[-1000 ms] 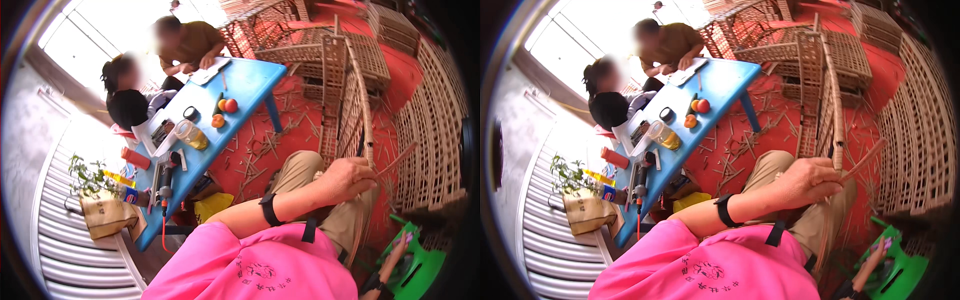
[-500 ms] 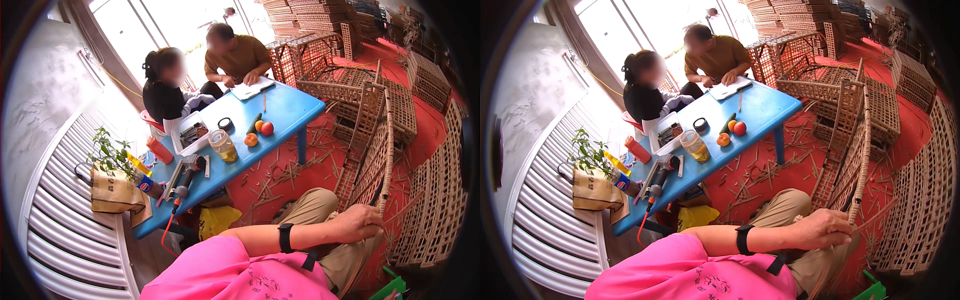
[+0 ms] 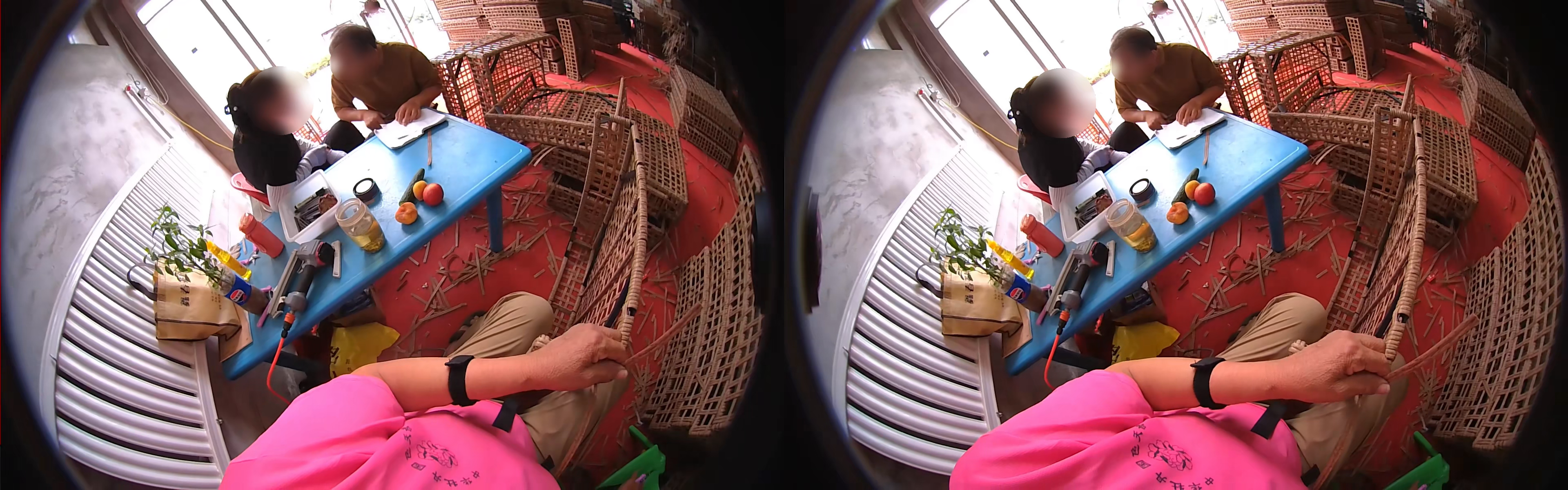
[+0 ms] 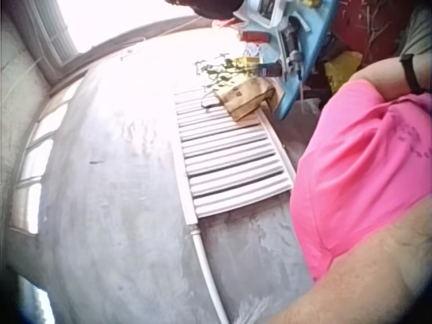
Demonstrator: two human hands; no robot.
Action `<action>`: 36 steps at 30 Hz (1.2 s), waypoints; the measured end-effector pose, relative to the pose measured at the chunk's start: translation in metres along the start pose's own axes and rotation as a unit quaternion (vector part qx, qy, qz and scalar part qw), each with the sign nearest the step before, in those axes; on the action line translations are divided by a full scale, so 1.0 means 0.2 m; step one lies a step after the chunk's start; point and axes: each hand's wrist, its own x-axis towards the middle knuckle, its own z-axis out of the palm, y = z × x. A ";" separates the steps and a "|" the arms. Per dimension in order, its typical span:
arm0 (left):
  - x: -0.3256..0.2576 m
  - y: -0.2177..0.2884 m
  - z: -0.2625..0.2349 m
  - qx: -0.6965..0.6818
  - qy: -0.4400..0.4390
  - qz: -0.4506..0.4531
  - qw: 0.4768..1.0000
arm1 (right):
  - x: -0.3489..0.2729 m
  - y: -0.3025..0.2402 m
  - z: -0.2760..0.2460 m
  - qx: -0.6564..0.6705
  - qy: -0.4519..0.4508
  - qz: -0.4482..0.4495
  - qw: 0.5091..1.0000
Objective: Weaving wicker strands around the frame of a piece of furniture and securing them with a staple gun.
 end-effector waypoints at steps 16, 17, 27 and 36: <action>0.01 0.00 0.02 -0.005 -0.022 -0.031 0.999 | 0.15 0.03 -0.19 0.275 -0.250 0.113 0.922; 0.01 0.00 0.02 -0.010 -0.015 -0.025 1.000 | 0.18 0.02 -0.22 0.292 -0.265 0.122 0.911; 0.00 -0.02 0.02 0.000 -0.024 -0.008 1.000 | 0.24 0.02 -0.30 0.430 -0.406 0.186 0.785; 0.00 -0.01 0.01 -0.001 -0.026 -0.014 1.000 | 0.28 0.10 -0.33 0.531 -0.510 0.232 0.635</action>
